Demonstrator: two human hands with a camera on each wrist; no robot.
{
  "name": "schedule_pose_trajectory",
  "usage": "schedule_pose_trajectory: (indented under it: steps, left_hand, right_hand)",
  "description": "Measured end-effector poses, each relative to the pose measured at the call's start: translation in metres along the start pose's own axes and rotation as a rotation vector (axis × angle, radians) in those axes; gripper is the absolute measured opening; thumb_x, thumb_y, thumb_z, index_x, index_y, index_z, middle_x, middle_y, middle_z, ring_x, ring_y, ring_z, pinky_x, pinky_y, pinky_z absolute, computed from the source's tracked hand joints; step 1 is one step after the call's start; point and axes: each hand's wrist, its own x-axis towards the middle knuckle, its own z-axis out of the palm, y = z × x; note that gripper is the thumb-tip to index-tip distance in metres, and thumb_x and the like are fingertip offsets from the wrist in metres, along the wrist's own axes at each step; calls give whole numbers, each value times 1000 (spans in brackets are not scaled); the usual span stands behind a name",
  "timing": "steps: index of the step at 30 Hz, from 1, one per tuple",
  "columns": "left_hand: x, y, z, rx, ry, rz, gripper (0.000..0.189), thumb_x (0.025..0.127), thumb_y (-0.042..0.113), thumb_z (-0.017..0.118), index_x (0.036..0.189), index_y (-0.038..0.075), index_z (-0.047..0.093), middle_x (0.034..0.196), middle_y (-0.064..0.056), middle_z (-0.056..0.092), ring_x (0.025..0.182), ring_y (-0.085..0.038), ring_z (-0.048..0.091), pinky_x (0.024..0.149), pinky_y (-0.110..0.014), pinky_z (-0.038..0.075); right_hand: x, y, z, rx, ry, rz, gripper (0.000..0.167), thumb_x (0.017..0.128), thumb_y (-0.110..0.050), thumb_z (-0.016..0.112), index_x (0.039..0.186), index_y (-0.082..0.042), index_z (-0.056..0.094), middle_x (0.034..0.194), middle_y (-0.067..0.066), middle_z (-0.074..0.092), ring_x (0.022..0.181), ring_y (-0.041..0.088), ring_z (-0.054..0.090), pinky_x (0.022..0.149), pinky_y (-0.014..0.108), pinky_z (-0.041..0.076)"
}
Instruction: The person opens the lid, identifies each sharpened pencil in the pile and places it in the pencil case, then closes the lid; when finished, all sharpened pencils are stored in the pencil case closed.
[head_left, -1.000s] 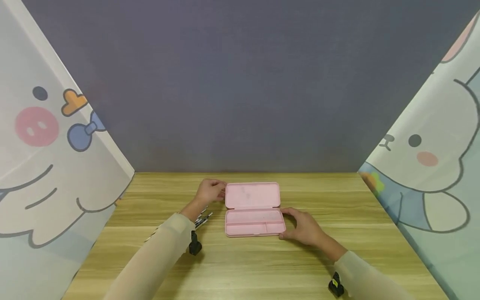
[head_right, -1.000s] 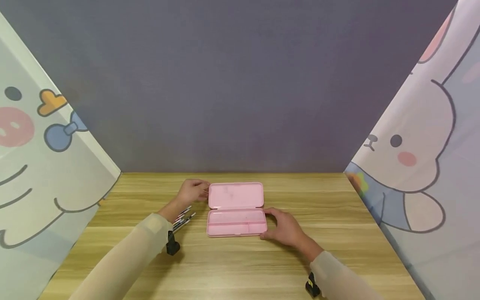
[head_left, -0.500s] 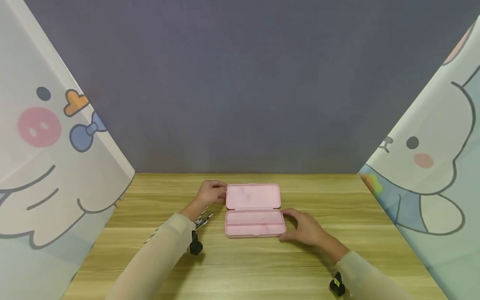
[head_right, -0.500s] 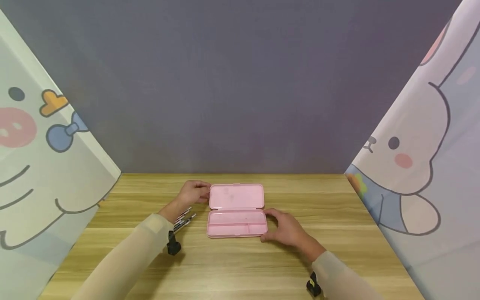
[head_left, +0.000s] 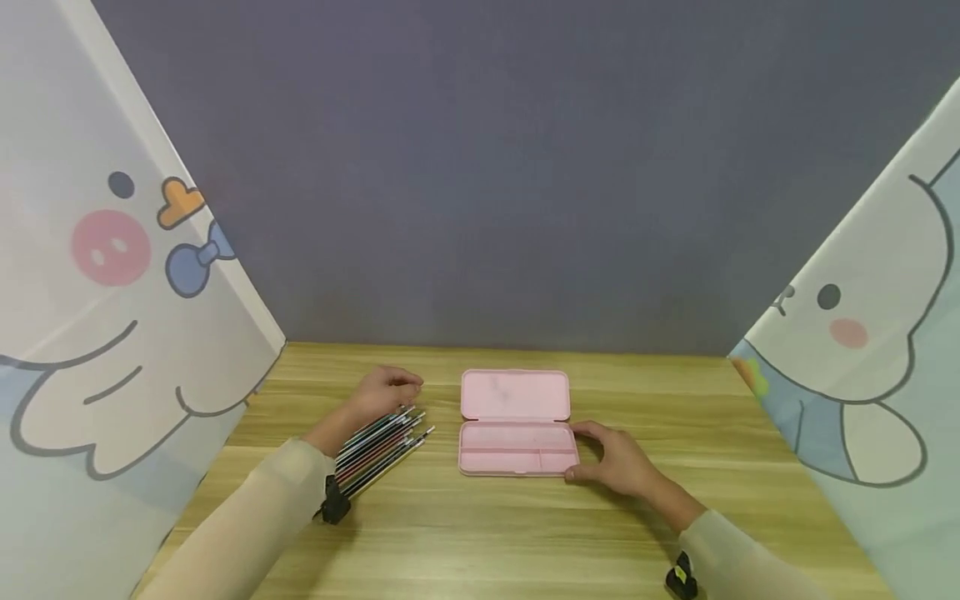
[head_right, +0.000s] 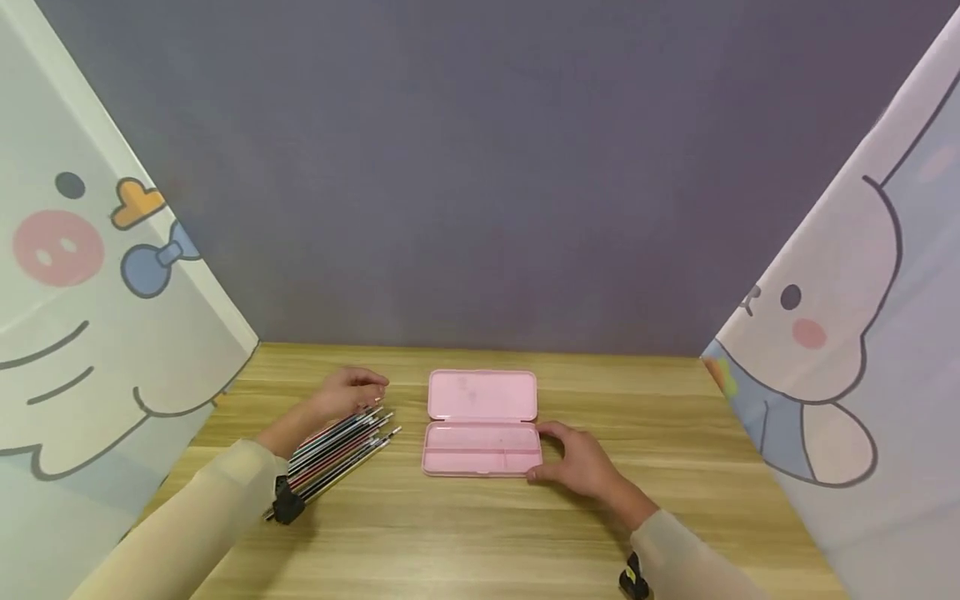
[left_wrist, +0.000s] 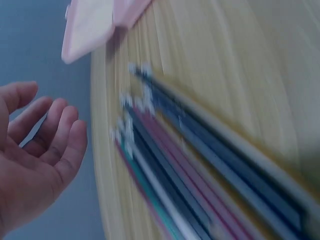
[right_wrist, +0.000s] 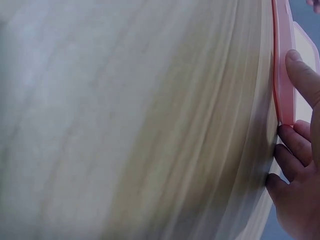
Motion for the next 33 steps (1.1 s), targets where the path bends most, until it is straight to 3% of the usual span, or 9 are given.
schedule_pose_trajectory:
  steps: [6, 11, 20, 28, 33]
  left_hand:
    - [-25, -20, -36, 98, -57, 31, 38, 101, 10, 60, 129, -16, 61, 107, -22, 69, 76, -22, 58, 65, -36, 52]
    - [-36, -35, -52, 142, -104, -19, 33, 98, 6, 62, 121, -17, 63, 77, -9, 63, 66, -17, 53, 65, -35, 52]
    - [-42, -51, -60, 198, -139, -98, 27, 96, 4, 64, 114, -16, 68, 83, -10, 68, 61, -13, 52, 57, -29, 47]
    - [-43, -59, -58, 165, -171, -60, 26, 90, -3, 67, 112, -16, 69, 85, -16, 71, 59, -13, 51, 55, -28, 47]
    - [-44, -63, -56, 148, -157, -41, 24, 87, -7, 66, 110, -16, 70, 93, -17, 73, 63, -14, 52, 56, -28, 47]
  right_hand:
    - [3, 1, -3, 20, -10, -2, 79, 67, -49, 94, 133, -16, 66, 131, 3, 70, 127, 31, 62, 106, 53, 47]
    - [7, 2, -5, 2, -22, -2, 79, 65, -49, 94, 131, -16, 66, 128, 2, 71, 123, 30, 64, 103, 52, 49]
    - [8, 2, -2, 16, -29, -5, 77, 66, -48, 95, 130, -16, 66, 128, 3, 72, 124, 30, 64, 102, 52, 50]
    - [7, 0, -2, 14, -32, -2, 77, 67, -49, 94, 130, -15, 66, 128, 5, 71, 124, 32, 64, 102, 53, 50]
    - [6, 0, -4, 4, -32, 4, 78, 67, -50, 94, 130, -16, 65, 129, 4, 71, 124, 32, 64, 103, 52, 50]
